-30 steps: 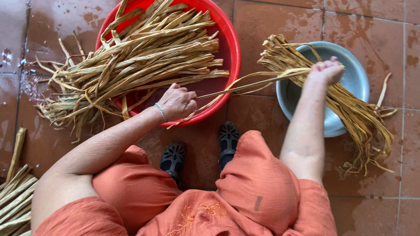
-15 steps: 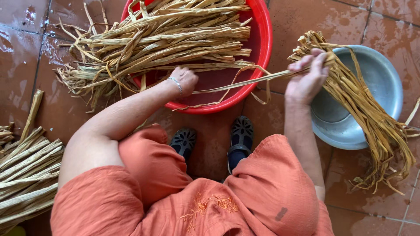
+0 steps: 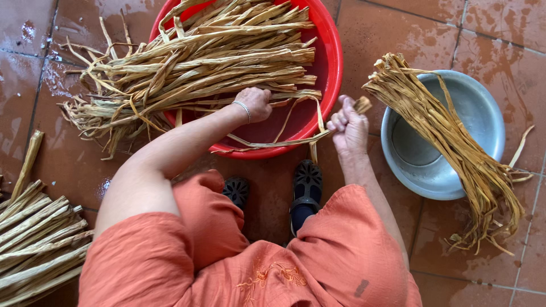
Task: The person kneels on a wet tiled floor and soaks bundles of dried leaf strips in a red basin of water. They press the bundles under the water, lift and wring them by hand, and move treated bundles to a gray basin beside them.
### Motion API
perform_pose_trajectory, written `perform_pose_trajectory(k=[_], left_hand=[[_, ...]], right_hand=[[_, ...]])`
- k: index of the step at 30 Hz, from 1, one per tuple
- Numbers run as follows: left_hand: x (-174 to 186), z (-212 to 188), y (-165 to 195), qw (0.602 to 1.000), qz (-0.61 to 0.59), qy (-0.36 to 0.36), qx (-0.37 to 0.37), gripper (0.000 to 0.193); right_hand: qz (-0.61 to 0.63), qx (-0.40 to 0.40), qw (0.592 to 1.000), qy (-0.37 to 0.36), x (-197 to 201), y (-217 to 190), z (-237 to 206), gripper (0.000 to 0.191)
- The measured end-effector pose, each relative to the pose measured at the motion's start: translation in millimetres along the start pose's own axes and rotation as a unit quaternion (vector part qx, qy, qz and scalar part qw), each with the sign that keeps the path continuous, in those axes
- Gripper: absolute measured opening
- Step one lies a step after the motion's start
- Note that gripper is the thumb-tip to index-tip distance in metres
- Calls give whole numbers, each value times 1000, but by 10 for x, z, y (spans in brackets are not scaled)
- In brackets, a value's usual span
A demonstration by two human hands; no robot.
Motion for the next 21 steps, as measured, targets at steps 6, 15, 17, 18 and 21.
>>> perform_pose_trajectory(k=[6,15,17,18,21], left_hand=[[295,-46,227,962,-268,57,-7,29],[37,-385,413,902,-429,-47,7,27],[-43,-428,450,900,-426,-86,22,26],[-47,-431,487,914,-396,-87,6,26],[-32,-348,652,891,-445,-84,-20,26]], right_hand=[[-103,-131,986,-6,-202,356,-89,33],[60,-32,997,-42,-295,213,6,24],[36,7,999,-26,-261,187,19,20],[17,15,1000,-14,-258,202,8,19],[-56,31,998,-6,-329,263,-75,17]])
Point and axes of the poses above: each hand's wrist, its own z-axis towards the middle knuckle, its own x-axis out of the back of the hand, y = z × x, the point moved 6 cm from there along z, towards the middle knuckle, and after that the axes turned 5 degrees about y, right-handed, at the moved point
